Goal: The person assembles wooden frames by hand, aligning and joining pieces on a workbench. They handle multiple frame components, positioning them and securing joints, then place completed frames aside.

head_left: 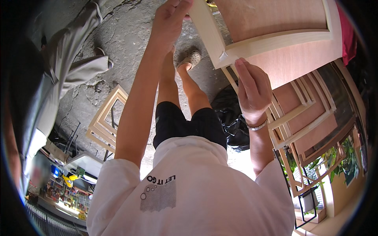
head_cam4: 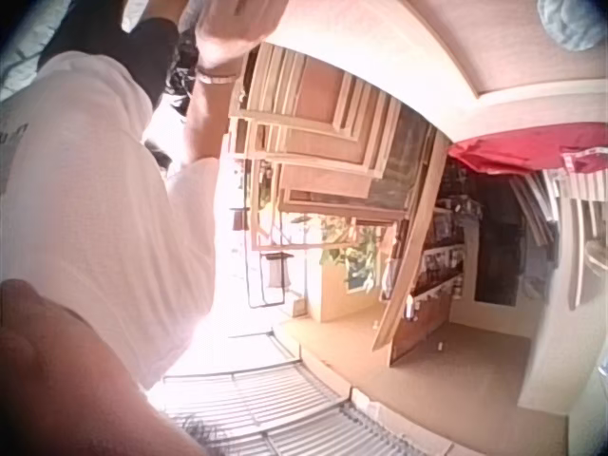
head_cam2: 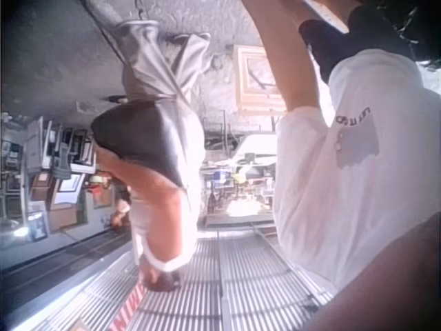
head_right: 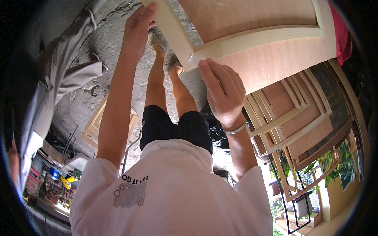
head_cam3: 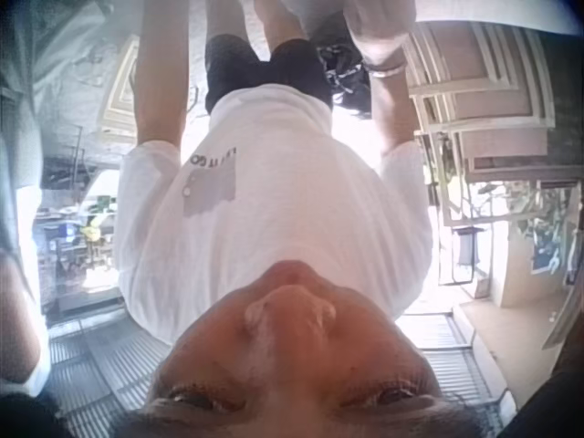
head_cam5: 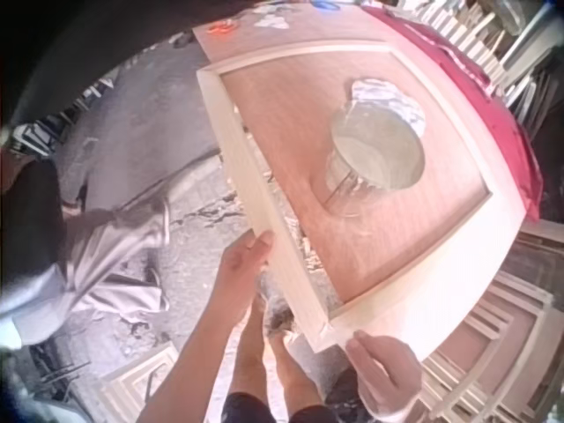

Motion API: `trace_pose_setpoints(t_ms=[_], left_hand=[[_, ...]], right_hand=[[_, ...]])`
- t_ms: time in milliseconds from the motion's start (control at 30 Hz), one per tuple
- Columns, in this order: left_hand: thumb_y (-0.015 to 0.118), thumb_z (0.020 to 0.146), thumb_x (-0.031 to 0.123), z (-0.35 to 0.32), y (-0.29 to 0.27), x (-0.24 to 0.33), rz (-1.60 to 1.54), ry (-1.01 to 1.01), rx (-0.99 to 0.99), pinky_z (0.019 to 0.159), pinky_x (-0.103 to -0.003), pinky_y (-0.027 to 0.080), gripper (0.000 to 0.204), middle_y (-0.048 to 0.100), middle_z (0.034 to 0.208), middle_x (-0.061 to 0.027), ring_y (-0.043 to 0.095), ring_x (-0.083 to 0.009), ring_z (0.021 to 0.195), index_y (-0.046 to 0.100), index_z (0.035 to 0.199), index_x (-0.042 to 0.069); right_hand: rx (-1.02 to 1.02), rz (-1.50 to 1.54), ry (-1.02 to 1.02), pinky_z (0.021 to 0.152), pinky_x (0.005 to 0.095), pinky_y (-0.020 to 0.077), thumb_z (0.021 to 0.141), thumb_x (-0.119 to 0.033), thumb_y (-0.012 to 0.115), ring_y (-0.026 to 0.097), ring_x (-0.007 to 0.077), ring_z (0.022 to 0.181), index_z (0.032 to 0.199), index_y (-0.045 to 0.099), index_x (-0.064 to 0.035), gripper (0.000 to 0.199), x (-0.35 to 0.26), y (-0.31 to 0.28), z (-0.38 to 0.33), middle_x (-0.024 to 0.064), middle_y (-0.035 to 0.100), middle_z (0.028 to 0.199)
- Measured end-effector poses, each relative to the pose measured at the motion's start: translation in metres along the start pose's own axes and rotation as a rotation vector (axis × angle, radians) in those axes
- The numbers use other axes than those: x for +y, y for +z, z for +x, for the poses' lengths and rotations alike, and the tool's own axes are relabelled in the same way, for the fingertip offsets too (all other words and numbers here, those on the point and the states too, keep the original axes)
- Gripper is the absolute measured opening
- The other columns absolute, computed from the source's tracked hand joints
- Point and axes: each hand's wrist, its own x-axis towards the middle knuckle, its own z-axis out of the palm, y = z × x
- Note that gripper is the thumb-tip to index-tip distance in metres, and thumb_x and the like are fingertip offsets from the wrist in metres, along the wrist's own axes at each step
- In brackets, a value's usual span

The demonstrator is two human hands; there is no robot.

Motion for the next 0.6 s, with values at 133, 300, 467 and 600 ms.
trace_pose_setpoints(t_ms=[133,300,467,600], left_hand=[[0.057,0.103,0.036,0.0,0.002,0.01,0.04,0.017,-0.021,0.082,-0.027,0.046,0.04,0.069,0.095,0.0007,0.06,-0.0083,0.087,0.067,0.121,0.001],[0.056,0.104,0.035,0.005,-0.003,0.016,0.019,0.03,-0.075,0.084,-0.029,0.047,0.041,0.07,0.098,-0.0019,0.061,-0.0093,0.089,0.066,0.124,0.001],[0.056,0.104,0.032,0.008,-0.002,0.015,-0.102,0.042,-0.096,0.083,-0.029,0.048,0.038,0.071,0.097,-0.0022,0.062,-0.0101,0.088,0.066,0.123,0.0],[0.056,0.104,0.03,0.004,-0.002,0.019,-0.075,0.026,-0.084,0.083,-0.029,0.049,0.037,0.071,0.097,-0.0026,0.062,-0.0106,0.087,0.066,0.12,-0.001]], right_hand=[[0.009,-0.02,0.094,0.076,0.0342,0.056,0.079,0.002,0.074,0.069,0.0248,0.089,0.114,0.072,-0.0002,0.034,-0.012,0.009,-0.001,0.0104,0.07,0.101],[-0.019,-0.179,0.064,0.08,0.0343,0.0459,0.081,-0.004,0.074,0.064,0.0182,0.087,0.114,0.073,-0.0064,0.033,-0.018,0.021,0.002,0.0044,0.068,0.101],[-0.048,-0.258,0.128,0.082,0.0321,0.0394,0.081,-0.006,0.073,0.062,0.0154,0.086,0.115,0.073,-0.0093,0.034,-0.027,0.028,0.0,0.0008,0.068,0.101],[-0.071,-0.244,0.142,0.08,0.0309,0.0386,0.08,-0.006,0.074,0.061,0.0142,0.084,0.115,0.073,-0.01,0.035,-0.036,0.029,-0.007,-0.0005,0.068,0.102]])
